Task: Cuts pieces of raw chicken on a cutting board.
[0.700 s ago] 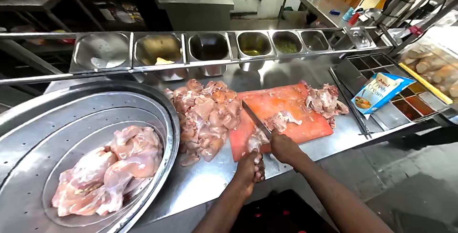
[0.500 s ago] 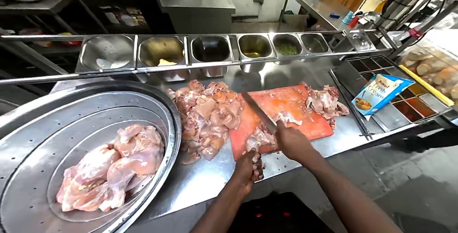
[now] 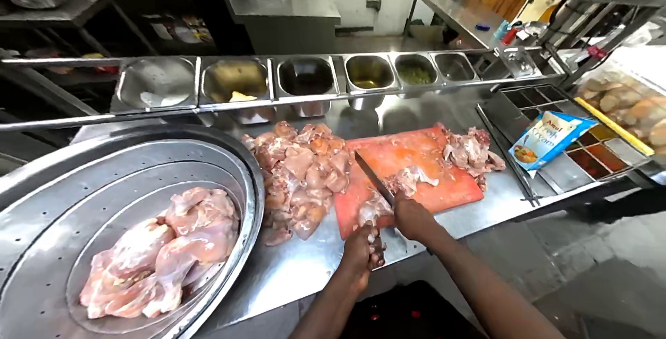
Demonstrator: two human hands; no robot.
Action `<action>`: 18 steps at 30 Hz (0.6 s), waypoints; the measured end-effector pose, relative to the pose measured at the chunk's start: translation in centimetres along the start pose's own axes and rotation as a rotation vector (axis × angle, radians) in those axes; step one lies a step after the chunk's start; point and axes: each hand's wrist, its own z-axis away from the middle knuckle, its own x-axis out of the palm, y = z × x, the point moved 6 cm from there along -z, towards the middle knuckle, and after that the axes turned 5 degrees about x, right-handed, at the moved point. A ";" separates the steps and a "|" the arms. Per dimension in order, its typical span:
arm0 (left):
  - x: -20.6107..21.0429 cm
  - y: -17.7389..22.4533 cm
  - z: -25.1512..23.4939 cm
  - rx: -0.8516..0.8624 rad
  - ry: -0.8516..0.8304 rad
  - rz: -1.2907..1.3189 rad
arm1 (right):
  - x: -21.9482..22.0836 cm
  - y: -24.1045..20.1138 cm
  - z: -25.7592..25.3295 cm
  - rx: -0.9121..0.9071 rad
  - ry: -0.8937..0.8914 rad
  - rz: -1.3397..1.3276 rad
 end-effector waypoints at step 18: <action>-4.3 2.6 0.0 0.035 0.121 0.001 | 0.3 10.9 2.5 0.048 0.021 -0.083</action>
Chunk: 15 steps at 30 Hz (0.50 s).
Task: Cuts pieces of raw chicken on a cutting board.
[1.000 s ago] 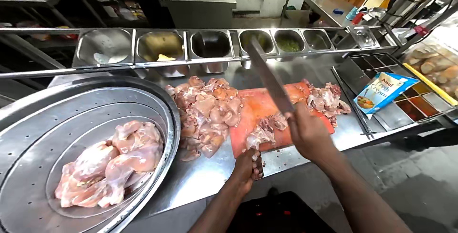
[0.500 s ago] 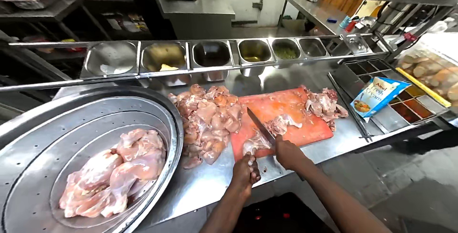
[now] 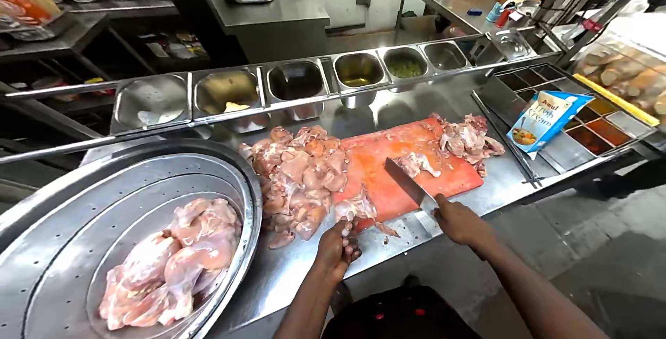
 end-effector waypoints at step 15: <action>8.6 5.5 -0.7 0.056 -0.243 -0.370 | -2.4 2.2 3.3 -0.033 0.190 -0.473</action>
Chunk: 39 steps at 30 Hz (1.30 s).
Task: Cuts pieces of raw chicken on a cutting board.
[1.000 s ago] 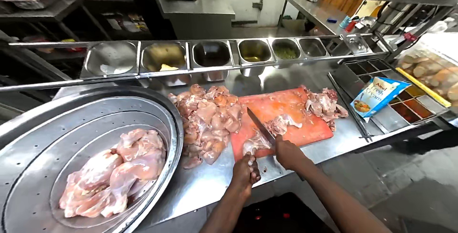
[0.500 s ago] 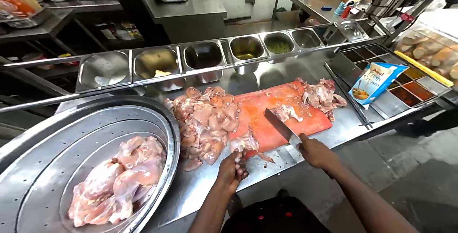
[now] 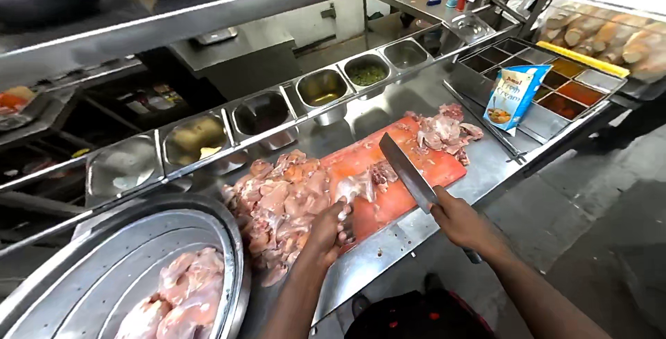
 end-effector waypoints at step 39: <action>-0.4 -6.6 0.7 0.074 0.413 0.139 | 1.0 -1.3 0.7 0.006 -0.013 -0.158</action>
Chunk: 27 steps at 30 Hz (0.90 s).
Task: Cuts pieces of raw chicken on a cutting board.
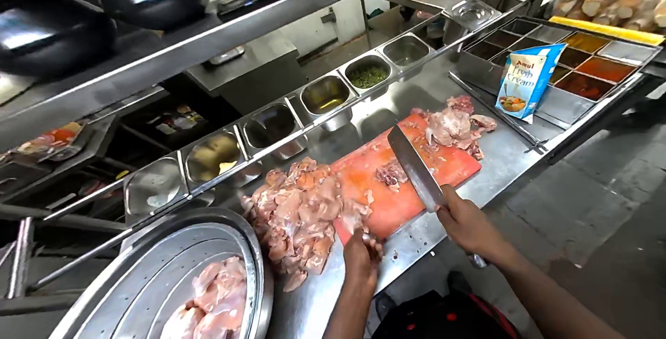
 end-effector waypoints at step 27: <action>-1.5 2.7 1.5 0.066 -0.213 -0.056 | 0.7 1.9 -8.0 0.081 -0.106 0.404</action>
